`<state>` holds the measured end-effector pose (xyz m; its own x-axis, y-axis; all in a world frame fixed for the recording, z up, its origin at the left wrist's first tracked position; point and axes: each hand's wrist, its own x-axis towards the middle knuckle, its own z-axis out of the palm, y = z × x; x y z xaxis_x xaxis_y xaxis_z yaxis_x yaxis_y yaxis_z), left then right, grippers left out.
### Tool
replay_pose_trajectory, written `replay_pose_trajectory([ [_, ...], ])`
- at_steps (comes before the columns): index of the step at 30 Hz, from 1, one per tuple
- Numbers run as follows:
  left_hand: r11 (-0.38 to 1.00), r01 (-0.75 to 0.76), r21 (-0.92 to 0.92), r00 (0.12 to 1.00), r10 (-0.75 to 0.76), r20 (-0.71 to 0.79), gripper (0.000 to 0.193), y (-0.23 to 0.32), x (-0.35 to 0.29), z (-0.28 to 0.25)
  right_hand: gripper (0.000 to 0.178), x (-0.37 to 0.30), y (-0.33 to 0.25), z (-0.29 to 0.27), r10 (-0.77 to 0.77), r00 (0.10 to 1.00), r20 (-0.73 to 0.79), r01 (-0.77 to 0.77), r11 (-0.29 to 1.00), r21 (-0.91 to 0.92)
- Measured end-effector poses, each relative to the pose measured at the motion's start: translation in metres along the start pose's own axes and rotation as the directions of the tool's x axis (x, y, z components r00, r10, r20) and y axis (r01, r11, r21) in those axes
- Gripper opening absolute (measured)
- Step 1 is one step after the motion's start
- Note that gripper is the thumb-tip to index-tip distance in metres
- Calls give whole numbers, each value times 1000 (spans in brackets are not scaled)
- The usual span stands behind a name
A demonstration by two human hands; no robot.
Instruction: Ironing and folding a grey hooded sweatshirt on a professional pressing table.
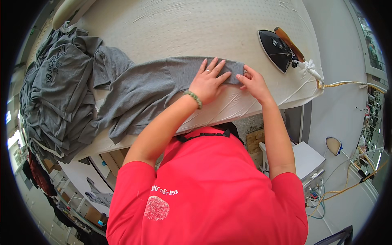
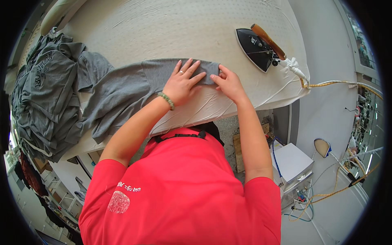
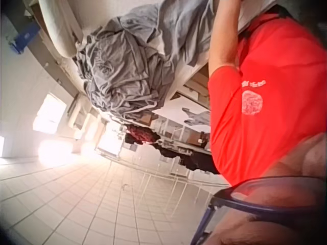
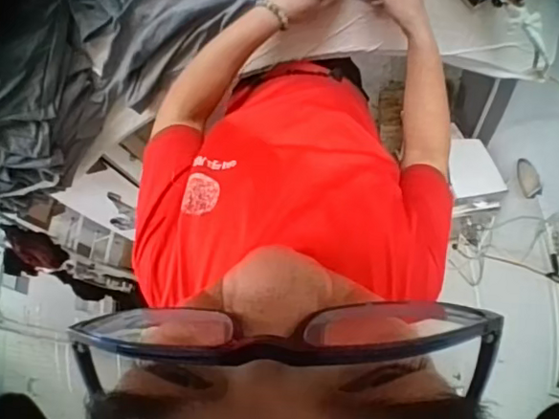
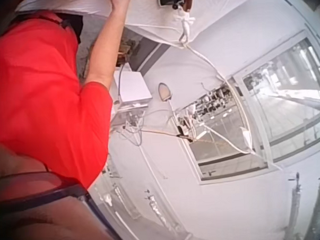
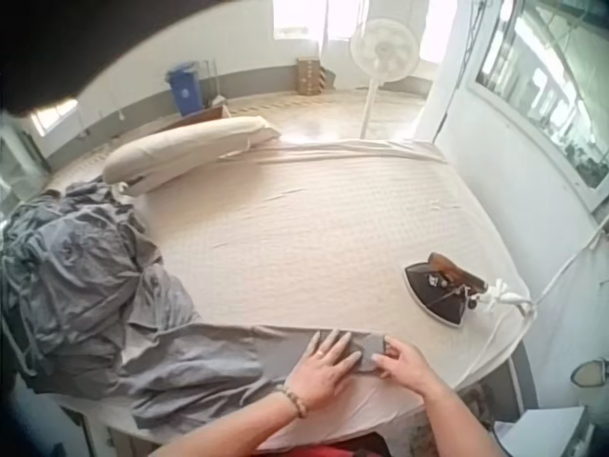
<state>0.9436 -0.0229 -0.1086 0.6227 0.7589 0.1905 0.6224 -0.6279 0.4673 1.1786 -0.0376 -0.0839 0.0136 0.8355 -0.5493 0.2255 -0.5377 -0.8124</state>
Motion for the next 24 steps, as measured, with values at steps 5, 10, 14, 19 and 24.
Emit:
replay_pose_trajectory([
  [5, 999, 38, -38, 991, -42, -130, 48, -13, -81, -42, 47, -21, -11, 13, -483, 852, -204, 320, 788, -526],
  [10, 995, 42, 94, 998, -38, -44, 51, 7, -97, -44, 42, -51, -20, 65, -750, 613, 248, 636, 282, -719],
  [14, 984, 86, 158, 994, -74, -84, 50, 14, -84, -34, 40, -38, -8, 75, -732, 598, 326, 659, 219, -719],
  [19, 984, 140, 106, 987, -132, -87, 50, 13, -73, -32, 35, -33, -15, 71, -660, 675, 330, 621, 267, -737],
  [24, 983, 182, 12, 981, -181, -70, 49, 14, -73, -30, 29, -29, -14, 63, -653, 678, 338, 632, 284, -721],
])
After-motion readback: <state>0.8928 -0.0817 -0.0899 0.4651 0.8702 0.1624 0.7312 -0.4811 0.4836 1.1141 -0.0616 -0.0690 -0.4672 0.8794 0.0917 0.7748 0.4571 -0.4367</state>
